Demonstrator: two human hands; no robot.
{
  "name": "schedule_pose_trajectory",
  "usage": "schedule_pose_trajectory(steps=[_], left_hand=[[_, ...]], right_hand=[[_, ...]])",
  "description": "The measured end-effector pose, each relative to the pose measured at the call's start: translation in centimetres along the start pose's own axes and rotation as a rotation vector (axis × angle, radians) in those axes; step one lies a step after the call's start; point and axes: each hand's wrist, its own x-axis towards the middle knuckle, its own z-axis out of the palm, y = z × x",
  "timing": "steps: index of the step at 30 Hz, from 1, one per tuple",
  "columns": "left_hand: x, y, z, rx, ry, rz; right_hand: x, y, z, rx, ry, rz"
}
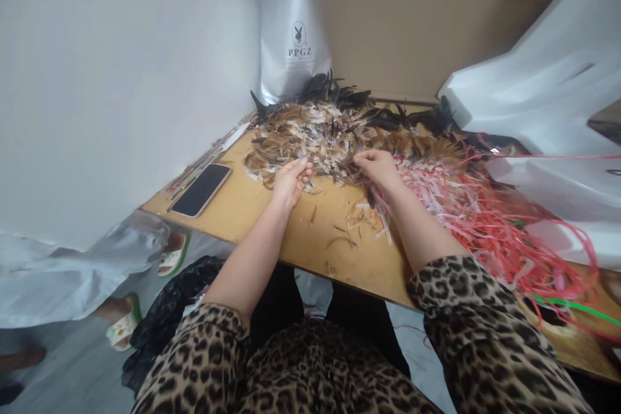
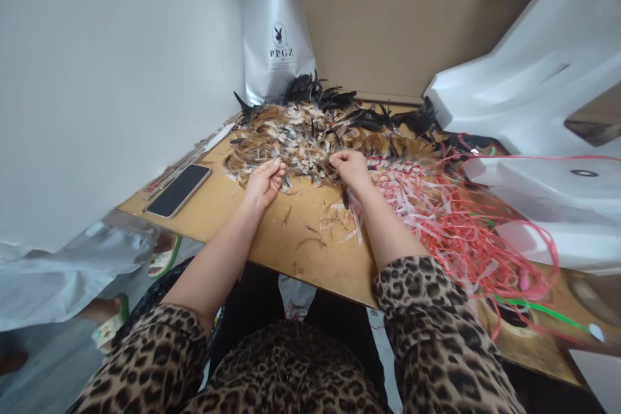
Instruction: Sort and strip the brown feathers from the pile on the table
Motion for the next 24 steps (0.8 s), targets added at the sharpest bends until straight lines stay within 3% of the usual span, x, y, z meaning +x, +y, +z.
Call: schedule_pose_trajectory(steps=[4, 8, 17, 24], left_hand=[[0.0, 0.0, 0.1, -0.020, 0.016, -0.022], [-0.1, 0.0, 0.2, -0.034, 0.024, -0.026], [0.1, 0.5, -0.1, -0.120, 0.040, -0.005], [0.5, 1.4, -0.7, -0.206, 0.071, 0.026]], right_hand=[[0.4, 1.0, -0.3, -0.304, -0.039, -0.107], [0.7, 1.0, 0.1, -0.470, -0.056, -0.119], [2.4, -1.5, 0.8, -0.517, -0.082, -0.134], [3.1, -3.5, 2.9, -0.588, -0.120, -0.145]])
